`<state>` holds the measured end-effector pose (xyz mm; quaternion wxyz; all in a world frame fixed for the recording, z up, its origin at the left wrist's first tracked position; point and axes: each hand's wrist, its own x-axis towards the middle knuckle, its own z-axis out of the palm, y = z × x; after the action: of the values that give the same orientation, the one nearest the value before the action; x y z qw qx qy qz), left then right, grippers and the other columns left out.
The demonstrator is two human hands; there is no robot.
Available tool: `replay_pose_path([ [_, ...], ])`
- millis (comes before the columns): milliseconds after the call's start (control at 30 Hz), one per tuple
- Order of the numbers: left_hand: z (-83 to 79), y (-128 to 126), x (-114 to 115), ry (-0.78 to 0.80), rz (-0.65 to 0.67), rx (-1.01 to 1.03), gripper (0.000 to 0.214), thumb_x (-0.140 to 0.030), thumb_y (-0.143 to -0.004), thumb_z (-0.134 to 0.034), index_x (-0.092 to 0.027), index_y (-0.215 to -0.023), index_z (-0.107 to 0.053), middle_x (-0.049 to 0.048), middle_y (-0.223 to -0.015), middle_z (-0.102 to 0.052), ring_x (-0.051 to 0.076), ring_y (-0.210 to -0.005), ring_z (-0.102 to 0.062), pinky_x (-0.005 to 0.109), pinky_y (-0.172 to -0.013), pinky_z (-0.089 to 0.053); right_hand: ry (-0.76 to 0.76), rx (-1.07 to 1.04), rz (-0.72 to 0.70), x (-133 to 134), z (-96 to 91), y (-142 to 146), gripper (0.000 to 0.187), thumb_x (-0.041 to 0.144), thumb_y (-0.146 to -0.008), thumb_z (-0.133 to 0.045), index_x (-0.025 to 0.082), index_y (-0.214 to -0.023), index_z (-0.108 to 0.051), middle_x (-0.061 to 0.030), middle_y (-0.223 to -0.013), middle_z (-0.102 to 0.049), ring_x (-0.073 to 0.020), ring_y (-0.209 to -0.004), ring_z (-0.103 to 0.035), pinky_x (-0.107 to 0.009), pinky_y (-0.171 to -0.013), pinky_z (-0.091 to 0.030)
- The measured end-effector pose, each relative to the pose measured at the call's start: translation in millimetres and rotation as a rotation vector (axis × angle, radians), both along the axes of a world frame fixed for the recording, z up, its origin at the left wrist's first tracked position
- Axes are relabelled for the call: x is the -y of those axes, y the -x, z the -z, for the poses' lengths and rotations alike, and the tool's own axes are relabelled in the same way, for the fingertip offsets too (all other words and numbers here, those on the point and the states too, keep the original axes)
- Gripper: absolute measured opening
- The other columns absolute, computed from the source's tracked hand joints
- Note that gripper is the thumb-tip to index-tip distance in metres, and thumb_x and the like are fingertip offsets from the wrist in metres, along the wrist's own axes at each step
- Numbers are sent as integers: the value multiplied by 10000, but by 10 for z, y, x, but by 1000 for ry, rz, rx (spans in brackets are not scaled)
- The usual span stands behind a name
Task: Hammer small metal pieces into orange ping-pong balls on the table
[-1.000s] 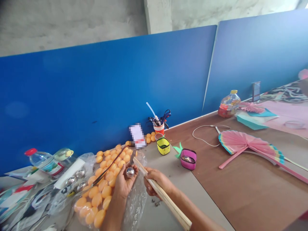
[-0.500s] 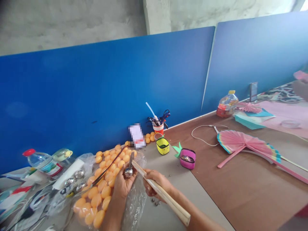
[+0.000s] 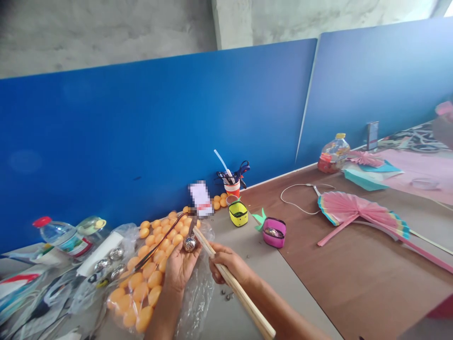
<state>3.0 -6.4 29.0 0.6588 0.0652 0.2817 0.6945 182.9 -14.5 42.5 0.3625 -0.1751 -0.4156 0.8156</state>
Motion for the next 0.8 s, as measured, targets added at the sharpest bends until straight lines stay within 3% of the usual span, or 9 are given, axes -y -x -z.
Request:
replay_pose_path([
  [133, 12, 0, -21, 66, -43, -38, 357, -104, -939, -456, -180, -1253, -609, 97, -927, -759, 214, -880, -729, 373, -866, -580, 12, 100, -26, -2, 14, 16, 598, 317, -636, -581, 95, -1190, -612, 92, -387, -471, -81, -294, -311, -205, -337, -207],
  [233, -11, -5, -5, 70, -21, -38, 324, -131, -961, -429, -162, -1224, -615, 119, -936, -756, 224, -913, -730, 386, -887, -578, 2, 11, 10, -5, 13, 0, 603, 336, -660, -594, 81, -1206, -603, 91, -397, -475, -76, -311, -299, -209, -359, -232],
  [333, -43, -30, 13, 89, 9, -41, 273, -171, -971, -426, -131, -1141, -636, 144, -906, -749, 234, -890, -735, 397, -872, -587, -5, 3, 26, -9, 25, -4, 628, 334, -669, -601, 108, -1255, -576, 97, -412, -485, -77, -322, -301, -206, -373, -241],
  [500, -29, -42, 9, 118, -6, -62, 174, -191, -947, -490, -145, -967, -657, 89, -761, -728, 216, -774, -733, 368, -770, -609, 4, 50, -12, -2, 70, 34, 599, 354, -668, -590, 94, -1208, -600, 97, -394, -466, -74, -295, -287, -207, -353, -213],
  [633, 42, -9, 10, 109, 58, -25, 199, -240, -945, -510, -148, -845, -656, 118, -791, -734, 220, -771, -724, 389, -787, -601, -52, -33, 6, 20, 39, 15, 567, 348, -711, -589, 104, -1224, -588, 92, -429, -483, -71, -324, -301, -211, -385, -261],
  [800, 100, 28, -7, 121, 26, -4, 288, -289, -954, -514, -159, -718, -618, 93, -723, -701, 221, -790, -713, 361, -752, -594, -35, 89, -64, 27, 18, 14, 591, 345, -679, -596, 96, -1215, -593, 93, -404, -467, -80, -302, -316, -203, -358, -210],
])
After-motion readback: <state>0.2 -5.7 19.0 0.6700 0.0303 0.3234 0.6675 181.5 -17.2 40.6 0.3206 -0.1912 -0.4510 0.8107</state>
